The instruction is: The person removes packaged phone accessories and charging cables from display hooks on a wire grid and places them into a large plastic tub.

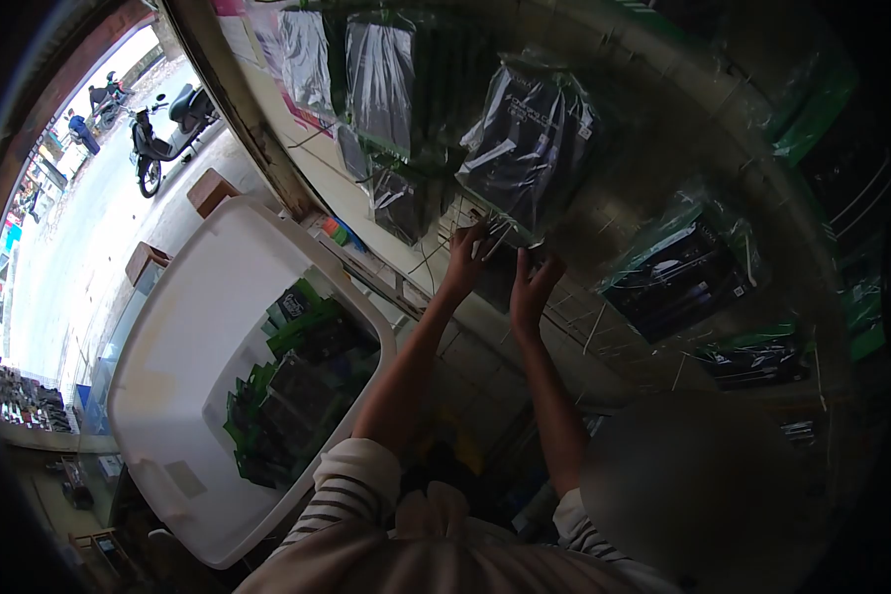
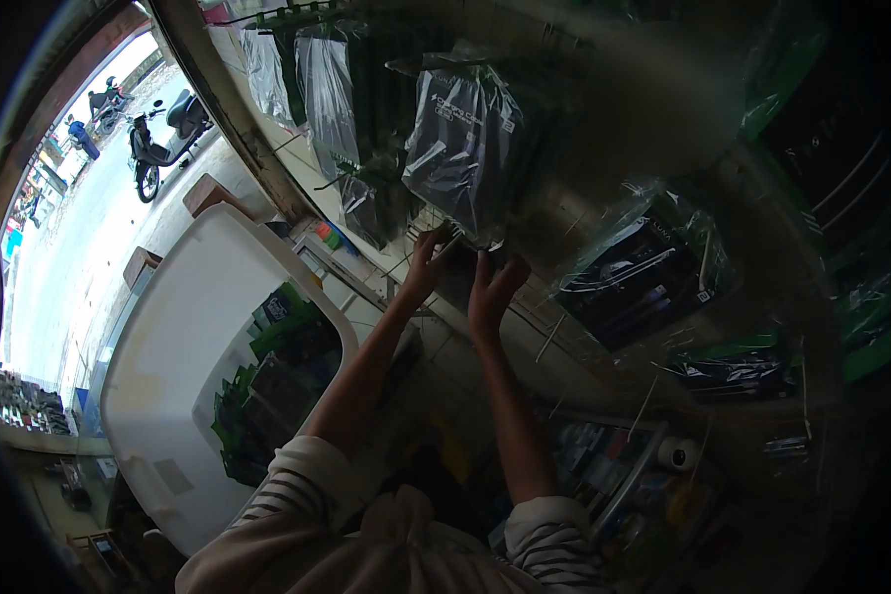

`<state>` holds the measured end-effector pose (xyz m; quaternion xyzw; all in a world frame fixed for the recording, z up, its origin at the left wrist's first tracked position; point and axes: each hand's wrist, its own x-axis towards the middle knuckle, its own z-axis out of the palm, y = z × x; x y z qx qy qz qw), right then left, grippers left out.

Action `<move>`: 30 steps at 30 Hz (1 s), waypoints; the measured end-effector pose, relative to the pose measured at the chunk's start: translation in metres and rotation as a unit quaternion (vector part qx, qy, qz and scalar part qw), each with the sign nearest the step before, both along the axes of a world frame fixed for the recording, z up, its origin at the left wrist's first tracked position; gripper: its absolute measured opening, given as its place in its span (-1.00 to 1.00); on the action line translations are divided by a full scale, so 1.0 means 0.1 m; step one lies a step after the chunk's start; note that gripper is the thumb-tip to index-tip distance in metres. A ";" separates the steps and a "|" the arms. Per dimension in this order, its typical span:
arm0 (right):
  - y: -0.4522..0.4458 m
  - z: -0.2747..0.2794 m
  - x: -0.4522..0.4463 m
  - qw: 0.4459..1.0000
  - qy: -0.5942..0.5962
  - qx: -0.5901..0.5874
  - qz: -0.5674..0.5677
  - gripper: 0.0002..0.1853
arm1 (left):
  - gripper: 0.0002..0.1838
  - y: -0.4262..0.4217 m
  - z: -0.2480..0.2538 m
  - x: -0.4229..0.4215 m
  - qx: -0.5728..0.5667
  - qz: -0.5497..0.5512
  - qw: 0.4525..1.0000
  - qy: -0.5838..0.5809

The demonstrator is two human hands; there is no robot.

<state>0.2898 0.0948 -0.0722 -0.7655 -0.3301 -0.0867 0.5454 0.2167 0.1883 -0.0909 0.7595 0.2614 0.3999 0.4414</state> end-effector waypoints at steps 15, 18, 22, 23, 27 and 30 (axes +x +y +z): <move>-0.40 0.34 -0.70 0.997 -0.028 0.060 0.039 -0.51 | -0.72 -0.53 0.44 -0.58 -0.215 -0.049 0.956 -0.192; -0.49 0.43 -0.86 0.996 -0.046 0.063 0.037 -0.50 | -0.73 -0.70 0.66 -0.75 -0.208 -0.038 0.951 -0.224; -0.64 0.57 -1.08 0.992 -0.093 0.075 0.027 -0.51 | -0.71 -0.84 0.74 -0.98 -0.234 -0.052 0.932 -0.273; -0.67 0.61 -1.13 0.992 -0.096 0.077 0.028 -0.51 | -0.71 -0.85 0.76 -1.03 -0.232 -0.053 0.931 -0.275; -0.82 0.85 -1.36 0.982 -0.160 0.097 0.026 -0.52 | -0.63 -0.92 0.97 -1.28 -0.020 0.027 0.966 -0.255; -0.89 1.09 -1.50 0.971 -0.210 0.110 0.035 -0.49 | -0.52 -1.01 1.30 -1.50 -0.005 0.002 0.950 -0.311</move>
